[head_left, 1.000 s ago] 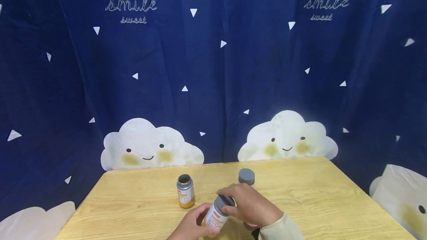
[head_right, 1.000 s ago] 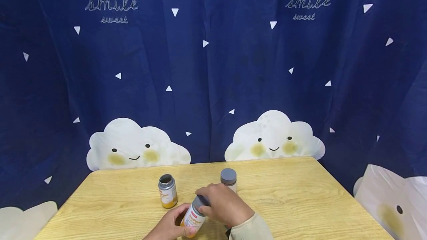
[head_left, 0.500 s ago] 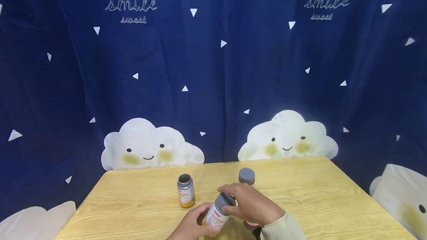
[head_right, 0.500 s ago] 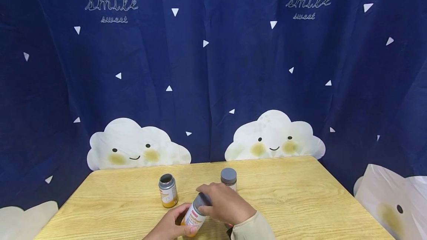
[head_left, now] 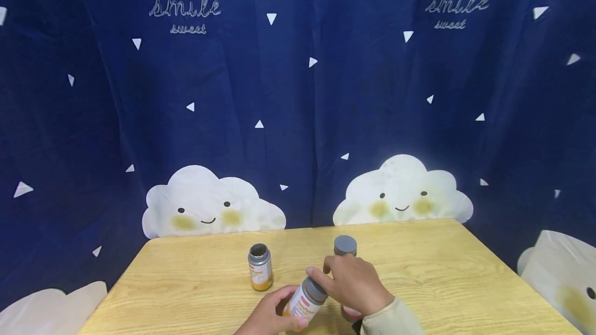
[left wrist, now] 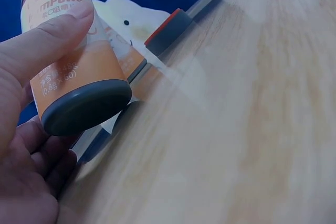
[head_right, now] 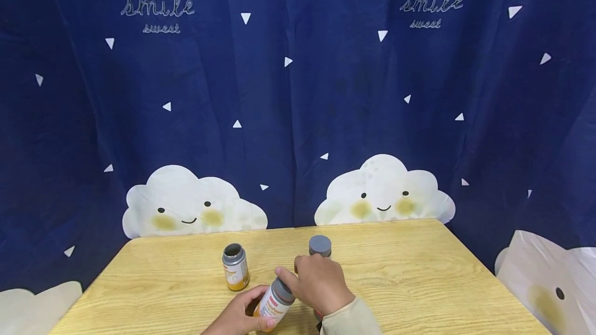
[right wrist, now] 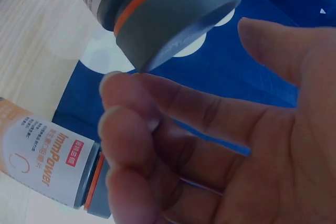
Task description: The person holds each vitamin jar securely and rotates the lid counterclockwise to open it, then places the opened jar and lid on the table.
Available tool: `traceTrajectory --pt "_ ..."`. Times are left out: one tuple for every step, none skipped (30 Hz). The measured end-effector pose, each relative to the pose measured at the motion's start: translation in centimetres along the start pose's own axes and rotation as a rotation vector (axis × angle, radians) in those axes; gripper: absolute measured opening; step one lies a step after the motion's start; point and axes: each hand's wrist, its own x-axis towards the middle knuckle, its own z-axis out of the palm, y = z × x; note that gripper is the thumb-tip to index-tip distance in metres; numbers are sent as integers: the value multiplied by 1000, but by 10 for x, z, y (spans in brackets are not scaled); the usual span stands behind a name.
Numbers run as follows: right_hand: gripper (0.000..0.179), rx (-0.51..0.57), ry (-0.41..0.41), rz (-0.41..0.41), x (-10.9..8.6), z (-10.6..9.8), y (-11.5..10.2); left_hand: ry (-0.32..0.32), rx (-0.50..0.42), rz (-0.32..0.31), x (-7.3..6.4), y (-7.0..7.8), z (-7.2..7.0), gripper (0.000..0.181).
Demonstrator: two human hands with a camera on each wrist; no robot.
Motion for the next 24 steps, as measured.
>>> traceTrajectory --pt "47 -2 0 -2 0 0 0 -1 1 4 0 0 0 52" --pt "46 0 -1 -6 0 1 -1 -4 -3 9 0 0 0 52" --pt "46 2 0 -11 -1 1 -1 -6 -5 16 0 0 0 52" --pt "45 7 0 -16 0 1 -1 -10 -8 22 0 0 0 52" --pt "45 15 -6 -20 0 2 -1 -13 -9 27 0 0 0 51" --pt "46 24 -15 -23 0 2 -1 -16 -11 31 0 0 0 52" --pt "46 34 -24 -26 0 2 0 -16 -15 28 0 0 0 51" --pt "47 43 -34 -29 0 3 0 -18 -19 24 0 0 0 51" --pt "47 50 -43 -30 0 3 0 -19 -20 19 0 0 0 52" --pt "47 59 -53 -31 0 4 0 -17 -17 13 -1 0 1 52" --pt "47 64 -60 -33 0 4 0 -16 -20 8 -1 1 1 52" --pt "47 66 -62 -35 1 5 0 -15 -26 2 -1 1 1 52" --pt "46 67 -61 -39 1 5 -1 -15 -32 -2 -1 1 1 52" --pt "46 67 -59 -45 1 5 -1 -16 -36 -3 -1 1 1 52" --pt "45 68 -58 -51 2 6 -1 -16 -39 -3 -1 2 1 52" --pt "44 68 -55 -60 2 6 -1 -18 -41 -2 -1 1 1 52" --pt "42 71 -54 -68 2 6 -1 -21 -45 -1 -1 1 1 52" --pt "41 74 -56 -75 2 6 -1 -21 -39 0 -1 1 1 52" --pt "40 76 -56 -85 2 6 -1 -20 -31 0 -1 1 1 52" --pt "39 78 -56 -94 2 6 -1 -18 -21 1 -1 0 1 52" --pt "38 77 -54 -104 2 5 0 -17 -14 3 -1 0 1 53" --pt "38 75 -47 -116 2 5 0 -15 -5 6 0 -1 1 53" --pt "37 73 -44 -126 2 5 0 -13 -1 5 0 -1 0 53" --pt "37 70 -38 -138 2 4 0 -11 1 3 0 -1 0 52"
